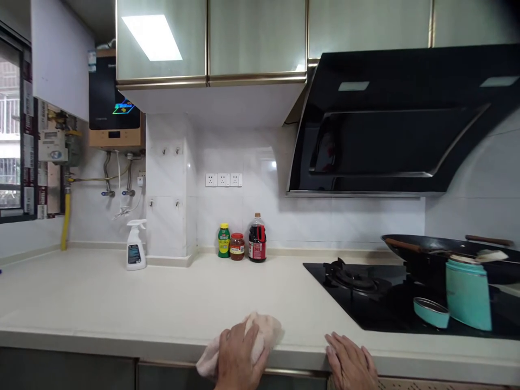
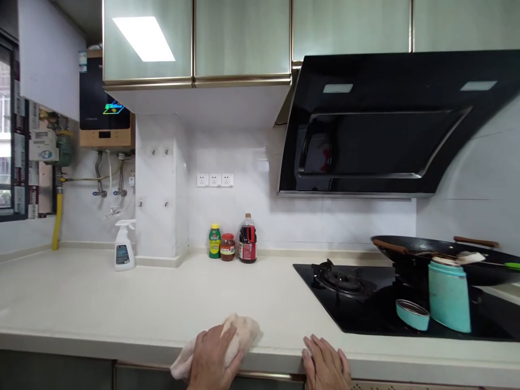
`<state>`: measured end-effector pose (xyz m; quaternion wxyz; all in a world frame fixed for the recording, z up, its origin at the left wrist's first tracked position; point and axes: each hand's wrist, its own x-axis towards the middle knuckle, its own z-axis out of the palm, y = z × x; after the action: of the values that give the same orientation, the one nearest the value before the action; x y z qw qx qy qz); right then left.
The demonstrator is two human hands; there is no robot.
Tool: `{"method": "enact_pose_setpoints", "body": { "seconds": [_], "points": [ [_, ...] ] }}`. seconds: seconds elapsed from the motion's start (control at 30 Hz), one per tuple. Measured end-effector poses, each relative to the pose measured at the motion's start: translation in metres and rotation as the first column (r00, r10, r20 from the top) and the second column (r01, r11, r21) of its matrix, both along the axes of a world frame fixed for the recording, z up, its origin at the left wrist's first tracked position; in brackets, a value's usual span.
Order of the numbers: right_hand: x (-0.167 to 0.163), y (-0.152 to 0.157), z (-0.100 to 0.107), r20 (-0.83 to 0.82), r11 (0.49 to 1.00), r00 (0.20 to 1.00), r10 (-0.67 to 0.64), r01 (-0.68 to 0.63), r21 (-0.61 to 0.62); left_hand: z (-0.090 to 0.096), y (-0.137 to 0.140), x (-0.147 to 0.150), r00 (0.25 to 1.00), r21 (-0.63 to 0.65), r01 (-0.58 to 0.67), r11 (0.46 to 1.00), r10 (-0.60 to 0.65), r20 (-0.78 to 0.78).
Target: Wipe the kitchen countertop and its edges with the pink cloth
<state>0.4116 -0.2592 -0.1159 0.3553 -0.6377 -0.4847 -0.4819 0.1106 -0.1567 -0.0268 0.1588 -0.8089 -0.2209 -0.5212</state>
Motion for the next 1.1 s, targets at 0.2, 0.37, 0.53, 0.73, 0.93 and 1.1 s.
{"method": "enact_pose_setpoints", "body": {
  "seconds": [0.2, 0.37, 0.53, 0.73, 0.93, 1.1],
  "points": [
    [0.01, -0.002, -0.004, 0.015, 0.998, 0.999, -0.035, 0.036, -0.055, -0.006, 0.006, 0.001, 1.0, 0.031, -0.016, 0.999, 0.016, -0.009],
    [0.0, -0.009, 0.004, -0.077, 0.994, 0.997, -0.007, -0.002, -0.11, 0.001, -0.001, 0.002, 0.987, -0.151, -0.124, 0.981, 0.107, -0.117],
    [-0.017, -0.016, 0.02, -0.172, 0.988, 0.985, -0.002, -0.024, -0.154, 0.01, -0.005, 0.003, 0.968, -0.244, -0.186, 0.952, 0.134, -0.213],
    [-0.026, -0.029, 0.038, -0.216, 0.965, 0.976, -0.022, -0.036, -0.259, 0.016, -0.004, -0.002, 0.928, -0.18, -0.226, 0.957, 0.156, -0.337],
    [-0.026, -0.028, 0.035, -0.204, 0.969, 0.979, -0.022, -0.029, -0.245, 0.016, -0.005, -0.004, 0.926, -0.175, -0.229, 0.958, 0.158, -0.343],
    [-0.016, -0.013, 0.018, -0.149, 0.99, 0.989, -0.024, 0.003, -0.139, -0.006, 0.01, 0.0, 0.965, -0.122, -0.192, 0.974, 0.165, -0.205]
  ]
}}
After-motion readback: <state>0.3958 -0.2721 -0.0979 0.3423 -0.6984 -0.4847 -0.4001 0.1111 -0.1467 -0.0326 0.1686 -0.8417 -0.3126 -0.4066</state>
